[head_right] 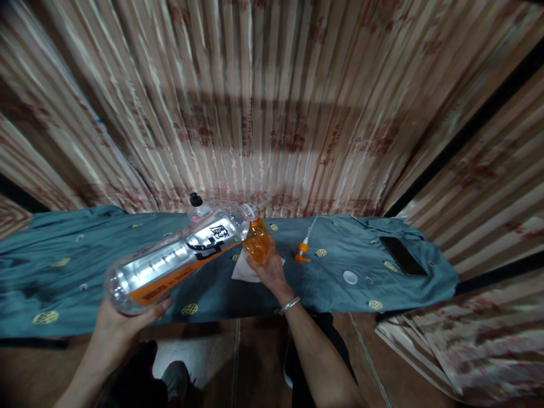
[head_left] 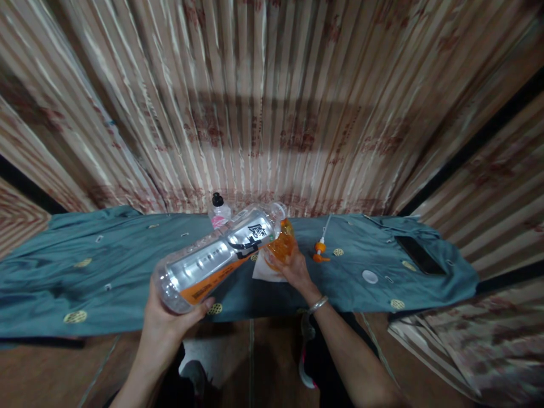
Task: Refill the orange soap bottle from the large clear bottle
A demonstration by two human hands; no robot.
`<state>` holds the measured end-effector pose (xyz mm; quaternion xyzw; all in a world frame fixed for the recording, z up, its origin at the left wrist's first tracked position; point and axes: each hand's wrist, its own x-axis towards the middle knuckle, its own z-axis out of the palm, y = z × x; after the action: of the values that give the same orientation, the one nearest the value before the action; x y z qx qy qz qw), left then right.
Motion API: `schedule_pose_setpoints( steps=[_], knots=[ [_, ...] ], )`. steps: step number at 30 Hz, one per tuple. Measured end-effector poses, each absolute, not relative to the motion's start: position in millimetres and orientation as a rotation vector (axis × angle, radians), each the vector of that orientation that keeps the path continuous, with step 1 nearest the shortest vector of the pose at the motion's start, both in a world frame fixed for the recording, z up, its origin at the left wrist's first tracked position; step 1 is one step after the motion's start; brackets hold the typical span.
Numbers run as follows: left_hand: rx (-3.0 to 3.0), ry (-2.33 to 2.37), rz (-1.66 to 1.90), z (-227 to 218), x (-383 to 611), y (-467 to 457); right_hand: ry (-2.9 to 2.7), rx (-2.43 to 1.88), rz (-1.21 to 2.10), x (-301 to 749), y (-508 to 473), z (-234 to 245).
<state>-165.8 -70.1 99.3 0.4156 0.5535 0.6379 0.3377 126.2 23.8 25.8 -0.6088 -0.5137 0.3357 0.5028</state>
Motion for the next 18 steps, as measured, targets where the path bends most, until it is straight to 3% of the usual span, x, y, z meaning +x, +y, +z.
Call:
schedule_pose_setpoints(
  steps=[18],
  knots=[
    [1.095, 1.497, 1.527, 80, -199, -58, -1.236, -1.501, 0.816, 125, 21, 30]
  ],
)
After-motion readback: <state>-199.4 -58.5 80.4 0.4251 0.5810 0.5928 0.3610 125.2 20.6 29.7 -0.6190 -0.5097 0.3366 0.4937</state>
